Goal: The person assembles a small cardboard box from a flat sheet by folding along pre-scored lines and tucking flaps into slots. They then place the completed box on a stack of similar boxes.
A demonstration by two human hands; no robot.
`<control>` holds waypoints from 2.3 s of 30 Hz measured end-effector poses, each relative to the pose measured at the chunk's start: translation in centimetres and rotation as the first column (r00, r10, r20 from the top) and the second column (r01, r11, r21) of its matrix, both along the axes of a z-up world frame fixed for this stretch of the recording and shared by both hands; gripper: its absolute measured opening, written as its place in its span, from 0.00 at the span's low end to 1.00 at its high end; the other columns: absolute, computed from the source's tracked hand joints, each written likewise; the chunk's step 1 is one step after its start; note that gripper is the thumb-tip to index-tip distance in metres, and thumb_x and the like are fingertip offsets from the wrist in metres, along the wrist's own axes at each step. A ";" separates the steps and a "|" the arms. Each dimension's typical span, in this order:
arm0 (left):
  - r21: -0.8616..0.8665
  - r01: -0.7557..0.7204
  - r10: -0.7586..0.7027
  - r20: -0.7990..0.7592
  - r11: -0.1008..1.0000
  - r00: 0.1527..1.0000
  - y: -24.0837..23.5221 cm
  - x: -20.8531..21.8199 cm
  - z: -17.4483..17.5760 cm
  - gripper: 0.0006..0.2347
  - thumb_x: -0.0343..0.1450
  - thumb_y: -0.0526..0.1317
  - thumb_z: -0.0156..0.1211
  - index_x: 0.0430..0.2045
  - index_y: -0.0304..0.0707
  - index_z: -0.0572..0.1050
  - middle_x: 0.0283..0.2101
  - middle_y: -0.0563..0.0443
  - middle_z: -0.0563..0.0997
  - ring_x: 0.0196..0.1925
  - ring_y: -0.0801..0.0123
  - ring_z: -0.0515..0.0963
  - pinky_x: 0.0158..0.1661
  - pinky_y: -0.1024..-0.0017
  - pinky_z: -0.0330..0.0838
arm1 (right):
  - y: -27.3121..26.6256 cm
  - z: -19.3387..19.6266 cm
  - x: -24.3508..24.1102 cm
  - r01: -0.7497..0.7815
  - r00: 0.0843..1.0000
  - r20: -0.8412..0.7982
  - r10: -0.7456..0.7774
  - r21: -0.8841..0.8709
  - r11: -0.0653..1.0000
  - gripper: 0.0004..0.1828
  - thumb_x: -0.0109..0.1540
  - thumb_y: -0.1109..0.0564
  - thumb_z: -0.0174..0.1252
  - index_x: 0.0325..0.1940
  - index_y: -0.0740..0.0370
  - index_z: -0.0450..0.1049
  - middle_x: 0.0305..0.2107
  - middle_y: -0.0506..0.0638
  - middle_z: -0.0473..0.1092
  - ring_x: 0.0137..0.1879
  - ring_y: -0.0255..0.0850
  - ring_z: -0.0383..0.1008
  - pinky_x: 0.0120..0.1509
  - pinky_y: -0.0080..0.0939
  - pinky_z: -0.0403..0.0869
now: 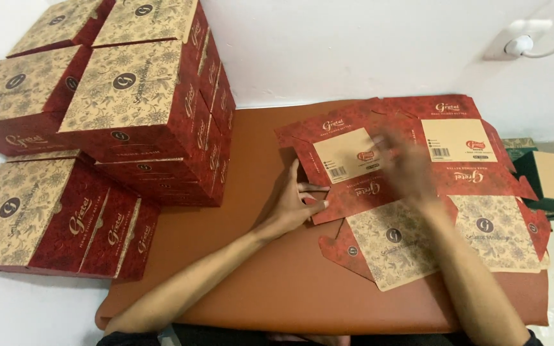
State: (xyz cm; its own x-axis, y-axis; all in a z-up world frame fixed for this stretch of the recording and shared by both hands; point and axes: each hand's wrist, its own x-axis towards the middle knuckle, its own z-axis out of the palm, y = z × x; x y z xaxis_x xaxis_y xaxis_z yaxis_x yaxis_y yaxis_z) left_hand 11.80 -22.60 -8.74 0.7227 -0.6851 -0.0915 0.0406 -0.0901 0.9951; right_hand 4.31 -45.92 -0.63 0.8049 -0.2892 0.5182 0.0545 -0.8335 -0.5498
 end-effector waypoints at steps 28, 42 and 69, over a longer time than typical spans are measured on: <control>0.245 -0.269 0.243 0.131 0.931 0.961 7.2 2.6 4.3 0.43 0.69 0.30 0.62 0.80 0.54 0.43 0.56 0.45 0.83 0.39 0.71 0.82 0.38 0.71 0.81 | -25.3 -8.9 -4.0 0.765 0.318 -0.553 -0.770 -0.330 0.553 0.53 0.73 0.13 0.45 0.68 0.67 0.69 0.57 0.81 0.70 0.61 0.78 0.71 0.56 0.79 0.64; 0.250 -0.316 0.285 0.151 0.915 0.947 7.3 3.2 2.5 0.44 0.71 0.30 0.63 0.79 0.61 0.42 0.61 0.32 0.75 0.34 0.71 0.82 0.41 0.67 0.83 | -27.8 -11.3 -4.7 0.712 0.376 -0.421 -0.825 -0.438 0.548 0.47 0.81 0.18 0.49 0.58 0.71 0.77 0.47 0.73 0.80 0.49 0.76 0.80 0.45 0.74 0.72; 0.057 -0.391 0.310 0.512 0.919 0.801 7.4 3.8 0.5 0.17 0.71 0.37 0.64 0.56 0.43 0.80 0.53 0.39 0.83 0.36 0.61 0.87 0.38 0.61 0.81 | -3.0 -4.6 1.1 -0.106 0.990 -0.140 0.035 -0.542 0.833 0.13 0.73 0.39 0.58 0.53 0.38 0.84 0.44 0.46 0.82 0.57 0.41 0.82 0.71 0.48 0.69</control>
